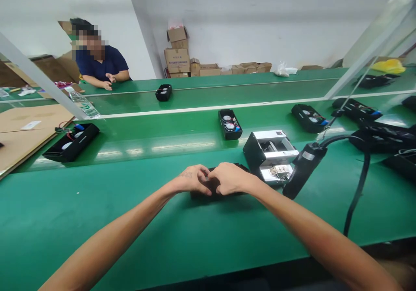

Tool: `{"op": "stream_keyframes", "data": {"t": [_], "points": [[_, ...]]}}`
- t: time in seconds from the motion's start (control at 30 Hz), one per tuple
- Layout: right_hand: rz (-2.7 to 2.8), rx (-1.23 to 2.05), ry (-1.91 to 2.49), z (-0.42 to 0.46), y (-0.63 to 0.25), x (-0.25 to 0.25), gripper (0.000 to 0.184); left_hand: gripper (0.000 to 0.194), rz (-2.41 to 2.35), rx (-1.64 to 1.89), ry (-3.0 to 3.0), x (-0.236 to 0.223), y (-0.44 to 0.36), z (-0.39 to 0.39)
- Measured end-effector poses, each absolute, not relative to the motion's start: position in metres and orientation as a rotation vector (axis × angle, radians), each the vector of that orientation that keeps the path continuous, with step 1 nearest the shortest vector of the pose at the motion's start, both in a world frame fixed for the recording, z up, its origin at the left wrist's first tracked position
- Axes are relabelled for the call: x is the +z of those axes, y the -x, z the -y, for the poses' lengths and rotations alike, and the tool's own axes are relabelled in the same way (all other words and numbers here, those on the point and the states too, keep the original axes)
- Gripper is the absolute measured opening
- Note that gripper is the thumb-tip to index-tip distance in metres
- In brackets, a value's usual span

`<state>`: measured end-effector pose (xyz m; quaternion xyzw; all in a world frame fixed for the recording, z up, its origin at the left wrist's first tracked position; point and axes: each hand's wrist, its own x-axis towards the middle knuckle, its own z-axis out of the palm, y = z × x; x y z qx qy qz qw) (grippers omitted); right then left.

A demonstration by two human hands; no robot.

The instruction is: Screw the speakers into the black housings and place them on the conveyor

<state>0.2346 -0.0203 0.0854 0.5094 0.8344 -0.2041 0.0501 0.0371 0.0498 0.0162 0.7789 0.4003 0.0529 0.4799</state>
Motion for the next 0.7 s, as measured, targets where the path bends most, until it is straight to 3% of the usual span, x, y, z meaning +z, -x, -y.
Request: {"op": "stream_keyframes", "data": {"t": [0.4, 0.6, 0.7], "points": [[-2.522, -0.885, -1.552, 0.007, -0.241, 0.074, 0.024, 0.043, -0.963, 0.075, -1.84, 0.025, -0.038, -0.054], [-2.494, -0.84, -1.64, 0.013, -0.237, 0.075, 0.047, 0.042, -0.954, 0.07, -1.831, 0.03, -0.039, -0.054], [-2.514, -0.746, -1.693, 0.016, -0.233, 0.075, 0.046, 0.044, -0.96, 0.077, -1.824, 0.033, -0.04, -0.055]]}}
